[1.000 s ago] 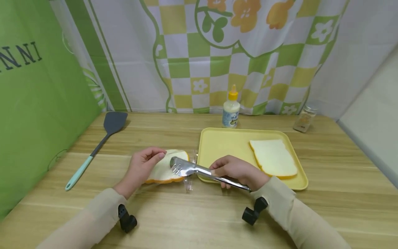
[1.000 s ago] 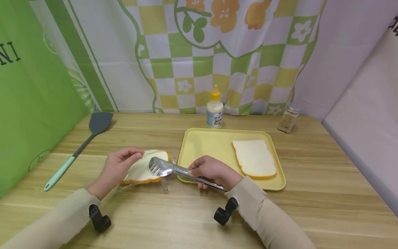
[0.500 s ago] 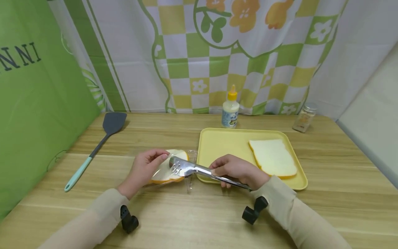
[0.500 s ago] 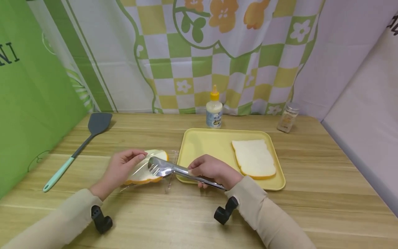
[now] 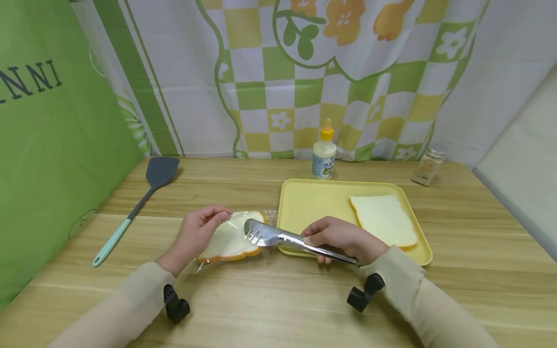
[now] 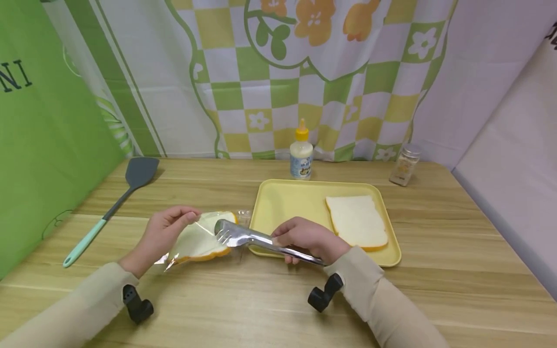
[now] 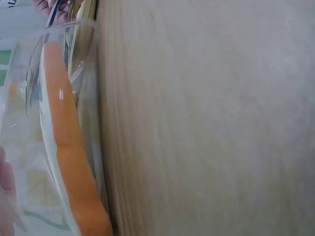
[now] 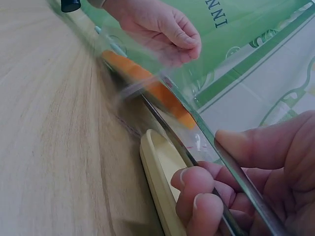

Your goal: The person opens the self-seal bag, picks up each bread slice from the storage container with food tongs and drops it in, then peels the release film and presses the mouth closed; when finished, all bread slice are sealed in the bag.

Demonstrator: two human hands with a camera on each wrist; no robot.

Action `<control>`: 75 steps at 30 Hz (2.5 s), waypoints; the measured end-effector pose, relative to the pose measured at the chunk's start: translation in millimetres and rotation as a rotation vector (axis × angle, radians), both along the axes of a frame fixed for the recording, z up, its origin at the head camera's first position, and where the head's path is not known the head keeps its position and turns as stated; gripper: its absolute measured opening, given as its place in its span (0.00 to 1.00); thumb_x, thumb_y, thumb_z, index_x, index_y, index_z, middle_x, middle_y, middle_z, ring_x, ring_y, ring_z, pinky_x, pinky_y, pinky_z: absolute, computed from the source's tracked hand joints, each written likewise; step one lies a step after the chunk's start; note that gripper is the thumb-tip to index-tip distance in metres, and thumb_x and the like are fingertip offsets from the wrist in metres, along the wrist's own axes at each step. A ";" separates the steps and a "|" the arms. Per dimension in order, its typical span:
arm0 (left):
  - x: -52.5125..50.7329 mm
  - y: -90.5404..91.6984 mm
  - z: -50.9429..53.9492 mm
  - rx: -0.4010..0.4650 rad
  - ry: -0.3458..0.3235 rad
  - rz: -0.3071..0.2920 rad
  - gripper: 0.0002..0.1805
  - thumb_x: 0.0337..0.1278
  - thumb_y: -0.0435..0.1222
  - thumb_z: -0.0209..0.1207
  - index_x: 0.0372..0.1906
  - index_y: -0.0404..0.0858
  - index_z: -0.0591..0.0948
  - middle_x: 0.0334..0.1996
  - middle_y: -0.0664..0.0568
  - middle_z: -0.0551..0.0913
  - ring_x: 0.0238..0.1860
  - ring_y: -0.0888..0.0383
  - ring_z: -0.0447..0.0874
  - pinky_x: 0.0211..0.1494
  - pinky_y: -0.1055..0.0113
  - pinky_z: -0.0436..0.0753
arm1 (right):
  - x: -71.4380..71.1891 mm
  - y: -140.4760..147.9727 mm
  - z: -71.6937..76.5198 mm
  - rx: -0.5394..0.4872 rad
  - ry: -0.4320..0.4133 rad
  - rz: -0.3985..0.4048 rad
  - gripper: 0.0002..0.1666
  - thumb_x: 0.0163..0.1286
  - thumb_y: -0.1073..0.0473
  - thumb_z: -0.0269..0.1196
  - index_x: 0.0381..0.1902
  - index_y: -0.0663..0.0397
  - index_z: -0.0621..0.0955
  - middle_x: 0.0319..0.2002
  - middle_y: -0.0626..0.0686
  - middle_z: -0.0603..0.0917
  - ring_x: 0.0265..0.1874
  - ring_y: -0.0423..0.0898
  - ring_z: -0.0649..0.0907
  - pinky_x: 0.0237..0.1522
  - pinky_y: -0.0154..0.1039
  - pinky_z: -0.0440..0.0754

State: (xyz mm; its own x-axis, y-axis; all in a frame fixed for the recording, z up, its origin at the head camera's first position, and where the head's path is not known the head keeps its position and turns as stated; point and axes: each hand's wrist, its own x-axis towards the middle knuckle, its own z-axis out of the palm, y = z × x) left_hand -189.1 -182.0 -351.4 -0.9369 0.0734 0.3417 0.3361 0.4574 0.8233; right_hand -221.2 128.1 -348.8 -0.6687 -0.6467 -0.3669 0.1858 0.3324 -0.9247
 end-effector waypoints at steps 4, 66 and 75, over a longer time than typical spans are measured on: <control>-0.5 -0.2 -2.3 0.013 0.020 -0.019 0.08 0.60 0.30 0.56 0.37 0.28 0.82 0.35 0.40 0.84 0.35 0.71 0.78 0.39 0.77 0.77 | -1.3 5.2 -1.2 -0.006 0.001 0.009 0.19 0.66 0.65 0.53 0.52 0.75 0.71 0.23 0.53 0.76 0.14 0.38 0.77 0.17 0.29 0.75; -0.3 28.6 -13.3 0.250 0.044 0.128 0.04 0.50 0.23 0.61 0.32 0.25 0.78 0.25 0.55 0.78 0.27 0.67 0.73 0.32 0.77 0.74 | 23.3 -37.4 7.4 0.103 0.186 -0.133 0.11 0.66 0.66 0.54 0.44 0.67 0.77 0.24 0.53 0.73 0.12 0.41 0.74 0.14 0.31 0.73; 5.1 32.6 -13.5 0.278 0.009 0.135 0.02 0.52 0.22 0.59 0.32 0.26 0.78 0.25 0.55 0.78 0.27 0.66 0.73 0.32 0.76 0.75 | 24.7 -44.4 4.4 0.131 0.187 -0.139 0.10 0.65 0.67 0.54 0.42 0.66 0.78 0.24 0.53 0.75 0.11 0.41 0.74 0.13 0.31 0.73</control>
